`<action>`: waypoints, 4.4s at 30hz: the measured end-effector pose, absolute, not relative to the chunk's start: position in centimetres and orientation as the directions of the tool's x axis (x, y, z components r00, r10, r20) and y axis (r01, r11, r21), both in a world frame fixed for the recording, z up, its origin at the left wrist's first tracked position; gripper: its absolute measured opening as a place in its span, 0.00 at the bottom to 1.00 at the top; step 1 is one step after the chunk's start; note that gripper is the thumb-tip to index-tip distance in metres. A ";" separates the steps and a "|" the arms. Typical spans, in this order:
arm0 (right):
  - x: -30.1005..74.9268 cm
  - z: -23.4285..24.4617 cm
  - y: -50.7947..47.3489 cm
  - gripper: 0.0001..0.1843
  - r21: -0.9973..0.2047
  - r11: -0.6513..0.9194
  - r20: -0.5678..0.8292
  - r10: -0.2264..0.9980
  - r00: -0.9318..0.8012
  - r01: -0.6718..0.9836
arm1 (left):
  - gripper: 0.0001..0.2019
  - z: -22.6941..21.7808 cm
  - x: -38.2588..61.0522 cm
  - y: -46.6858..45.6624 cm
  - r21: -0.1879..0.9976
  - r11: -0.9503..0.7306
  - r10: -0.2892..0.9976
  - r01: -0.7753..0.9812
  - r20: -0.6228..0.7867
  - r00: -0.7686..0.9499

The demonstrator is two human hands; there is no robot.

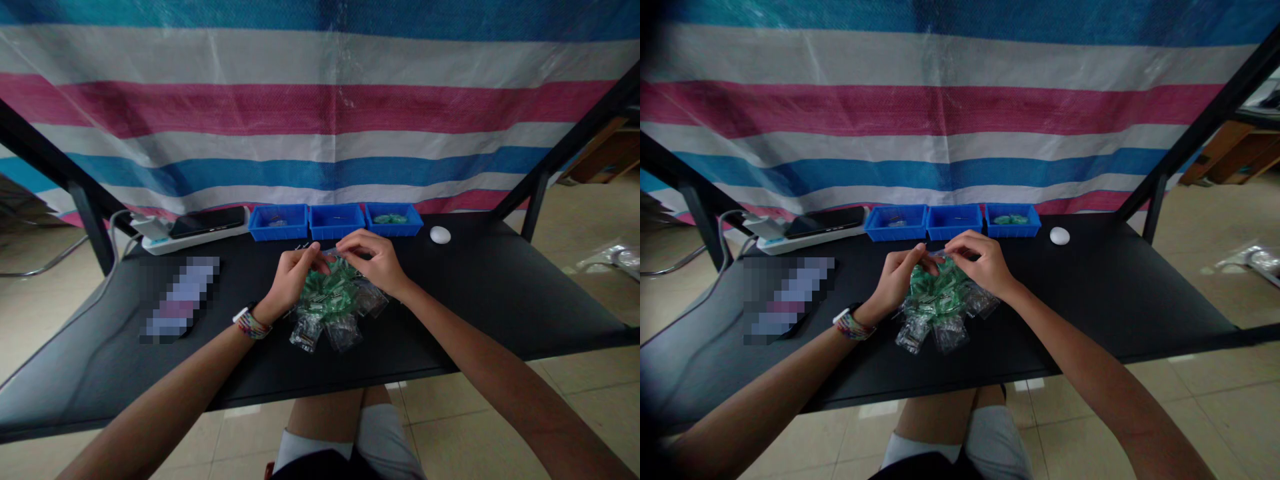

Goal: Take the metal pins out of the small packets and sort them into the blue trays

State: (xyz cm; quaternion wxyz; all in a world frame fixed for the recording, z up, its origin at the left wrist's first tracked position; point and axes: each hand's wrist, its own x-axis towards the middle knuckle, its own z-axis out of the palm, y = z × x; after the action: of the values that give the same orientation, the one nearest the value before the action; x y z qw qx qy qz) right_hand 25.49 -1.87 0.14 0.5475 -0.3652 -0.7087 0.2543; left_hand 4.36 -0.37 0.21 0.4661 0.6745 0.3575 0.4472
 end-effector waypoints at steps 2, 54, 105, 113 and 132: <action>25.5 0.1 -1.9 0.06 -0.678 0.682 0.667 0.728 -0.163 0.273 | 0.28 0.2 4.4 -0.1 0.955 -0.294 0.907 0.042 0.265 0.328; 25.3 -0.7 -2.1 0.14 -0.898 0.423 0.418 0.906 -0.068 0.123 | 0.17 0.1 4.2 0.6 0.964 -0.266 0.926 0.016 0.251 0.284; 27.3 -0.6 0.4 0.18 -0.968 0.189 0.173 0.979 0.110 -0.166 | 0.13 0.1 2.4 2.5 0.915 -0.391 0.897 0.101 0.355 0.263; 25.2 -0.6 -1.1 0.29 -0.955 0.182 0.184 0.983 0.015 -0.233 | 0.19 0.2 3.2 1.1 0.807 -0.517 0.814 0.287 0.360 0.456; 25.0 -1.3 -1.1 0.18 -0.963 0.176 0.194 0.978 -0.073 -0.203 | 0.30 0.0 3.0 1.3 0.895 -0.399 0.855 0.200 0.283 0.435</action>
State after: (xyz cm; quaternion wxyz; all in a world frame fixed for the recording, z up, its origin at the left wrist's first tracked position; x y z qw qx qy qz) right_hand 24.96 -1.10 -1.31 0.5676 -0.3757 -0.5156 0.5204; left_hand 2.98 1.26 0.03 0.4160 0.7378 0.3574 0.3935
